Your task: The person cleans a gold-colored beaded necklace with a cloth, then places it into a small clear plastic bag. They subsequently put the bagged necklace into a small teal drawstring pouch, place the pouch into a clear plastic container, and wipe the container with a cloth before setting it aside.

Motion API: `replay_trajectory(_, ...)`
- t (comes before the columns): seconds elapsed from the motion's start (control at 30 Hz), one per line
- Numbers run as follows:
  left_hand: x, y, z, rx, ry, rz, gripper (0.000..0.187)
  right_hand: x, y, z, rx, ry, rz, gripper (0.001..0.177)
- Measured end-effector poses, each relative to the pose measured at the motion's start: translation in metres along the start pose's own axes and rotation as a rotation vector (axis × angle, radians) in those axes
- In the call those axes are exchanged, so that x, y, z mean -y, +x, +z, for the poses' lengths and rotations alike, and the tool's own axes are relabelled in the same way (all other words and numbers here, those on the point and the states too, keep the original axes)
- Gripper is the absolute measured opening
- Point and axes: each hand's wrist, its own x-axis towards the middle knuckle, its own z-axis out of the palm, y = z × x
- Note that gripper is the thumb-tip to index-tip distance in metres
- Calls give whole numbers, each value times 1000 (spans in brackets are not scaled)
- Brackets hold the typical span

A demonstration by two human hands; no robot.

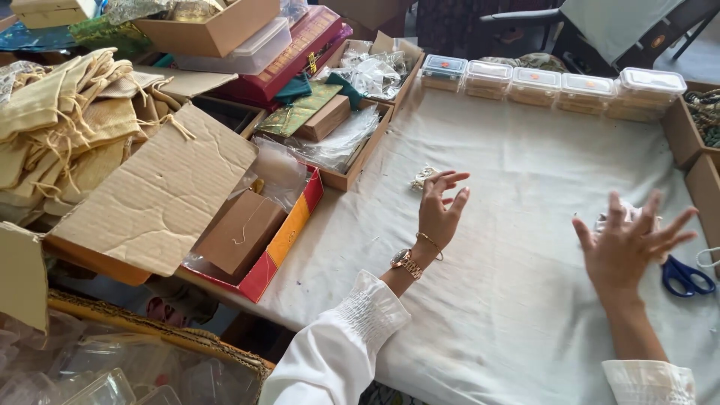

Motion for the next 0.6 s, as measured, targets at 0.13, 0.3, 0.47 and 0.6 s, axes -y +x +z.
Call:
replay_trajectory(0.13, 45, 25, 1, -42, 127, 132, 30, 67, 23, -90, 6, 309, -113, 56)
replay_trajectory(0.3, 47, 90, -40, -65, 730, 237, 48, 98, 15, -88, 281, 480, -438, 68)
replay_trajectory(0.47, 77, 181, -108, -187, 1284, 281, 50, 97, 17, -89, 479, 591, -370, 63)
replay_trajectory(0.6, 93, 217, -138, -106, 1393, 84, 56, 100, 22, -96, 522, 567, -353, 63)
